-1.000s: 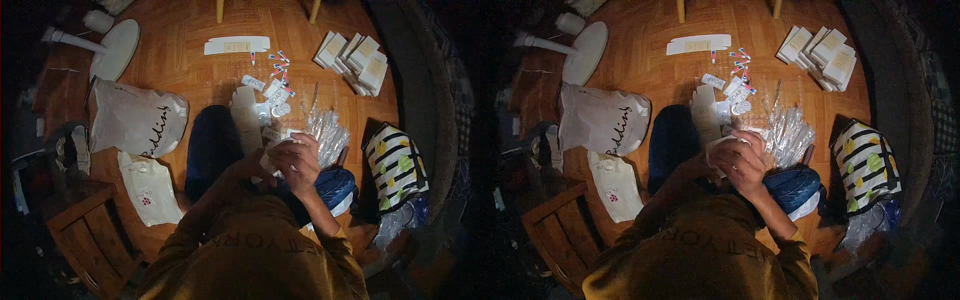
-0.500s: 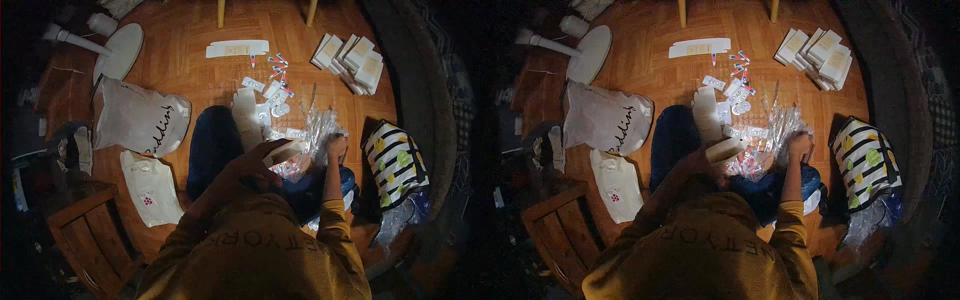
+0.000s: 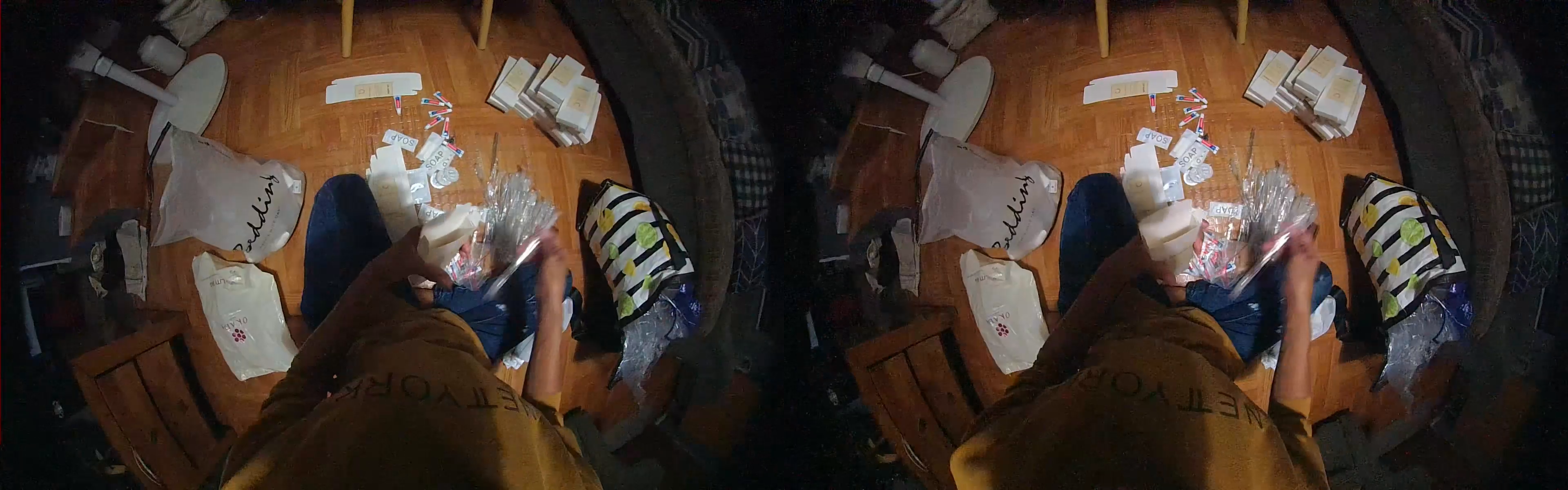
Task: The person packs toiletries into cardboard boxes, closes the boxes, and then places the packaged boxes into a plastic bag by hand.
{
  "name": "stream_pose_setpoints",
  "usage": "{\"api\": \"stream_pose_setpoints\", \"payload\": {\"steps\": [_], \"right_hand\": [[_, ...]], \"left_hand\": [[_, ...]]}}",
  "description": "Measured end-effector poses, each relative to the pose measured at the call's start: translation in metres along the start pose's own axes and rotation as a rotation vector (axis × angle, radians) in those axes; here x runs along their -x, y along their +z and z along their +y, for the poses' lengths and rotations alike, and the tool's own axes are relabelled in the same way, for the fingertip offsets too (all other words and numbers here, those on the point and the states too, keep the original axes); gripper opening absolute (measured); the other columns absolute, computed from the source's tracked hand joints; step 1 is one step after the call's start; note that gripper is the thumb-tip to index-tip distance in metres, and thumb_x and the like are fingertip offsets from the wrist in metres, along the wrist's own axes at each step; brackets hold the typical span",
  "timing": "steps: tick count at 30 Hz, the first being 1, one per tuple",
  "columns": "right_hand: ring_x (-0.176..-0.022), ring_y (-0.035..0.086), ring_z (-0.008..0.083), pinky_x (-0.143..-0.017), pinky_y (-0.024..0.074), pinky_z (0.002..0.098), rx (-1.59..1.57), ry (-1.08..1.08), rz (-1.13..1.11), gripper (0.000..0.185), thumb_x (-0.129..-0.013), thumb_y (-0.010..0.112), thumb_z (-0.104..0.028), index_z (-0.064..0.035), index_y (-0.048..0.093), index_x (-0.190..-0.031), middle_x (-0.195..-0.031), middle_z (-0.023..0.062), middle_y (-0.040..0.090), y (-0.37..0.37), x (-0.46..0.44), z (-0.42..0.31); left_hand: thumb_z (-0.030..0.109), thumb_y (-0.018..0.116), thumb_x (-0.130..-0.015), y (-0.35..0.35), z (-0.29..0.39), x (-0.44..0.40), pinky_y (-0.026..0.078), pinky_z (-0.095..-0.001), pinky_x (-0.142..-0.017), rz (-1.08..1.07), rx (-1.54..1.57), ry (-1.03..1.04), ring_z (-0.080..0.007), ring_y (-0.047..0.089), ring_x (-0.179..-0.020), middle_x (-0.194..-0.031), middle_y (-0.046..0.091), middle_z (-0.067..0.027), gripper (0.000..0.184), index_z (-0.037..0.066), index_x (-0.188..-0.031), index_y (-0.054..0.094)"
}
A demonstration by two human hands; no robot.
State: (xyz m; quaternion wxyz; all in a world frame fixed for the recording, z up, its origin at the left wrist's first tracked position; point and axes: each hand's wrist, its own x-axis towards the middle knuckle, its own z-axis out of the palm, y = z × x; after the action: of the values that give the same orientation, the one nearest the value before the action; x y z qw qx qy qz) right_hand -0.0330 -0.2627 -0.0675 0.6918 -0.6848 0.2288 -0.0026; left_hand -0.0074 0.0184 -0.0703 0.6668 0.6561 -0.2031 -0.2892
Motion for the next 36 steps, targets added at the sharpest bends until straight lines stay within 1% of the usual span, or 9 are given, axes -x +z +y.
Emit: {"api": "stream_pose_setpoints", "payload": {"steps": [4, 6, 8, 10, 17, 20, 27, 30, 36], "right_hand": [[-0.073, 0.060, 0.0162, -0.065, 0.0463, 0.0282, -0.100, 0.394, -0.509, 0.036, -0.092, 0.043, -0.036, -0.0022, 0.054, -0.102, -0.082, 0.0073, 0.062, 0.054, 0.124, -0.007], [-0.079, 0.059, 0.0160, -0.072, 0.0468, 0.0291, -0.131, 0.202, -0.585, 0.015, -0.085, 0.052, -0.007, -0.0004, 0.060, -0.097, -0.087, 0.0049, 0.062, 0.053, 0.148, 0.010], [-0.075, 0.057, 0.0158, -0.071, 0.0463, 0.0298, 0.183, 0.048, -0.608, 0.017, -0.086, 0.051, -0.008, -0.0021, 0.064, -0.096, -0.084, 0.0037, 0.062, 0.028, 0.147, -0.022], [-0.070, 0.054, 0.0149, -0.066, 0.0448, 0.0292, 0.496, -0.622, -0.245, 0.020, -0.083, 0.052, -0.004, -0.0083, 0.067, -0.095, -0.078, 0.0050, 0.059, 0.025, 0.115, -0.075], [-0.075, 0.050, 0.0233, -0.063, 0.0409, 0.0312, 1.532, -1.129, -0.249, 0.049, -0.059, 0.055, 0.005, -0.0173, 0.067, -0.101, -0.086, 0.0067, 0.057, 0.027, 0.065, -0.205], [-0.083, 0.050, 0.0226, -0.070, 0.0416, 0.0315, 1.247, -1.139, -0.595, 0.047, -0.060, 0.056, 0.006, -0.0148, 0.064, -0.102, -0.094, 0.0090, 0.055, 0.048, 0.046, -0.211], [-0.105, 0.051, 0.0262, -0.090, 0.0376, 0.0352, 0.220, -0.550, -0.462, 0.027, -0.071, 0.058, -0.001, -0.0039, 0.060, -0.098, -0.104, 0.0114, 0.055, 0.085, 0.052, -0.161], [-0.106, 0.051, 0.0268, -0.095, 0.0320, 0.0408, 0.669, -0.898, -0.440, 0.017, -0.074, 0.059, -0.006, -0.0042, 0.063, -0.091, -0.095, 0.0087, 0.061, 0.070, 0.049, -0.147], [-0.105, 0.048, 0.0253, -0.097, 0.0297, 0.0397, 0.551, -0.666, -0.542, 0.022, -0.074, 0.067, -0.015, -0.0036, 0.063, -0.092, -0.099, 0.0079, 0.059, 0.064, 0.061, -0.105]], "left_hand": [[0.009, 0.080, -0.053, -0.003, 0.021, 0.000, 0.042, -0.0314, -0.083, 0.060, 0.515, 0.061, -0.0147, 0.051, -0.098, -0.104, 0.056, -0.0045, 0.066, 0.004, -0.112, 0.051], [0.011, 0.080, -0.055, -0.006, 0.030, 0.005, 0.042, -0.0316, -0.083, 0.117, 0.555, 0.119, -0.0153, 0.052, -0.097, -0.103, 0.056, -0.0043, 0.063, 0.004, -0.111, 0.052], [0.017, 0.079, -0.057, -0.006, 0.045, 0.011, 0.043, -0.0316, -0.083, 0.180, 0.483, 0.004, -0.0162, 0.053, -0.095, -0.101, 0.057, -0.0042, 0.061, 0.004, -0.111, 0.052], [0.024, 0.077, -0.060, -0.005, 0.040, 0.008, 0.043, -0.0313, -0.083, 0.129, 0.467, 0.015, -0.0164, 0.054, -0.094, -0.100, 0.057, -0.0044, 0.060, 0.004, -0.111, 0.052], [0.035, 0.074, -0.066, 0.024, 0.048, -0.013, 0.046, -0.0293, -0.075, -0.277, 0.760, 0.011, -0.0169, 0.057, -0.085, -0.099, 0.058, -0.0071, 0.065, 0.003, -0.116, 0.048], [0.047, 0.071, -0.068, 0.044, 0.053, -0.020, 0.049, -0.0282, -0.071, -0.463, 0.959, 0.036, -0.0173, 0.058, -0.084, -0.098, 0.057, -0.0091, 0.076, 0.001, -0.121, 0.042], [0.067, 0.041, -0.076, 0.070, 0.058, -0.013, 0.052, -0.0355, -0.067, -0.381, 1.211, -0.069, -0.0250, 0.060, -0.085, -0.100, 0.056, -0.0134, 0.071, 0.010, -0.119, 0.044], [0.067, 0.037, -0.077, 0.070, 0.062, -0.004, 0.052, -0.0344, -0.065, -0.303, 1.332, -0.067, -0.0251, 0.060, -0.085, -0.100, 0.056, -0.0143, 0.072, 0.009, -0.119, 0.043], [0.079, 0.015, -0.073, 0.072, 0.058, -0.009, 0.050, -0.0349, -0.058, -0.238, 1.331, -0.232, -0.0260, 0.060, -0.065, -0.081, 0.059, -0.0118, 0.091, 0.005, -0.112, 0.051]]}}
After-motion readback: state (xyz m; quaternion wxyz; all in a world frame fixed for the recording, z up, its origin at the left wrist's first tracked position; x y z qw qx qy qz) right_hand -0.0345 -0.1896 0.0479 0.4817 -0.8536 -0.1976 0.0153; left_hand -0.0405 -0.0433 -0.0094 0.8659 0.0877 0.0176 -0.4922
